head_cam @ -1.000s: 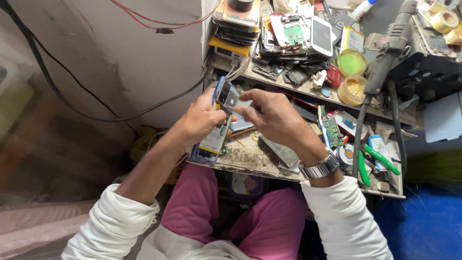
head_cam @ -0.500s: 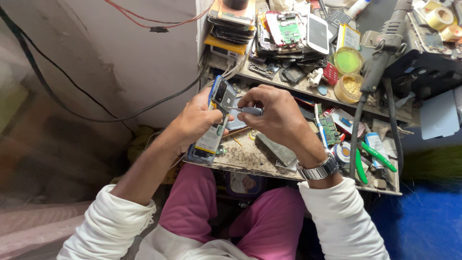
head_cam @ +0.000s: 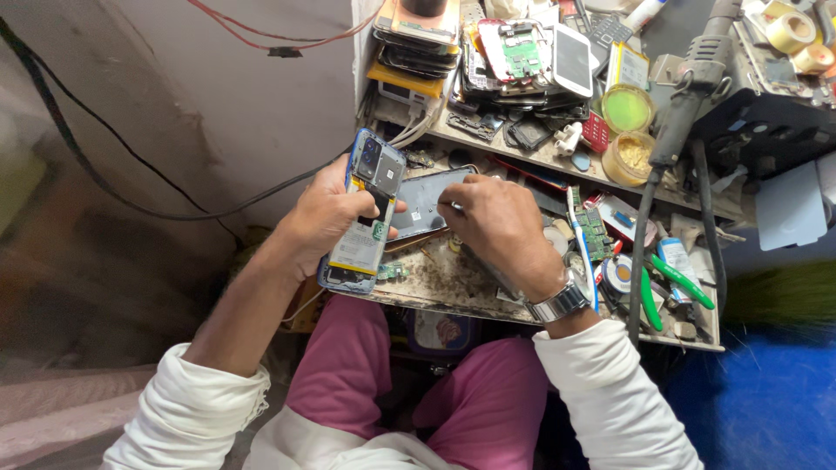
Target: The person disassembles a smartphone by unscrewing the back cover and removing internal components. They then reassemble the device by placing the back cover back on and securing it with screws.
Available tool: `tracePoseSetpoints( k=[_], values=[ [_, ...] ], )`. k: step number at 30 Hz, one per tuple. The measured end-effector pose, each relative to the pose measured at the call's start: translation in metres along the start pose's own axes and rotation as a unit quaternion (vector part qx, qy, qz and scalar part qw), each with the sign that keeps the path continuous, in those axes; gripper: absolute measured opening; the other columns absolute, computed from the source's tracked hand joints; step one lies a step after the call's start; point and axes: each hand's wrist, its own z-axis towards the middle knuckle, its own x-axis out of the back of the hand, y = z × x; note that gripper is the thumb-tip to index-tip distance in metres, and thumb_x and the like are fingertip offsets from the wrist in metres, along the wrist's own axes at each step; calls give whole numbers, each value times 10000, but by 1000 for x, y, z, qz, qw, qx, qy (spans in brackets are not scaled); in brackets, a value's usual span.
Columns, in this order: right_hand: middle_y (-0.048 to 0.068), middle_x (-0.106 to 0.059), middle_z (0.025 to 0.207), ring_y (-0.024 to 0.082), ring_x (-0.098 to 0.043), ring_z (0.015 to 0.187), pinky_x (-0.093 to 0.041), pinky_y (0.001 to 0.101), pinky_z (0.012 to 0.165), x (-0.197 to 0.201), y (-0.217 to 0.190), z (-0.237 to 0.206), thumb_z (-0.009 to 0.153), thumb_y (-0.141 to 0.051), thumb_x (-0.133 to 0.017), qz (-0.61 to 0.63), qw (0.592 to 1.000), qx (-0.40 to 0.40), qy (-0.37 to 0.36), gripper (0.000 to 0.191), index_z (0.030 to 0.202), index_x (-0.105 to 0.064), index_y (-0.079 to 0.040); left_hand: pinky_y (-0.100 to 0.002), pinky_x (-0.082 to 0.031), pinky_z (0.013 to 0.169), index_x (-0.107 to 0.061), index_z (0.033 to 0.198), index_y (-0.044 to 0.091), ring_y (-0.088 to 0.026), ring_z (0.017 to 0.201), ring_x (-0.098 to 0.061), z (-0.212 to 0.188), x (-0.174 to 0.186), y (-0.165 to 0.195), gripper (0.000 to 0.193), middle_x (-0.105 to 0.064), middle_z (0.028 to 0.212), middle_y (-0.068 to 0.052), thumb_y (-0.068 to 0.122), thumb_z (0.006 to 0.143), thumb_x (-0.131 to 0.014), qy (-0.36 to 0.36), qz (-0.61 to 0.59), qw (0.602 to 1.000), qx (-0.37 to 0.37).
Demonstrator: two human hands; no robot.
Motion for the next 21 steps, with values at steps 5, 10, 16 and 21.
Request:
tracePoseSetpoints(
  k=[5,10,16,21],
  values=[
    [81,-754,884,299,-725,765,-565,420,668,3,-9,5,946,-384,-656,-52,998,6,-25,234,1035,-801,-224,-347,-673,704,-484,1310,5,-223,998,-726,-3,3,-1,559,-626,1114,-119,-86,758,-482,-14,-13,1000,-12],
    [78,-767,908,298,-729,778,-565,423,670,6,-7,5,948,-385,-661,4,1000,-5,-2,227,1060,-805,-250,-349,-666,697,-478,1324,18,-226,1003,-727,-3,4,-2,566,-617,1112,-122,-92,769,-489,-19,-20,1000,-12],
    [145,-749,983,342,-718,822,-567,428,703,8,4,1,909,-204,-694,133,990,36,26,294,1188,-749,-130,-351,-668,702,-485,1335,14,-226,1007,-730,-2,5,-4,576,-634,1114,-130,-99,770,-474,-32,-27,999,-21],
    [168,-746,941,278,-756,851,-579,355,701,9,2,-9,859,-122,-780,237,971,35,23,304,1110,-677,15,-355,-670,720,-480,1328,0,-231,1011,-737,-2,6,-6,558,-649,1130,-157,-103,780,-466,-41,-33,998,-32]
  ],
)
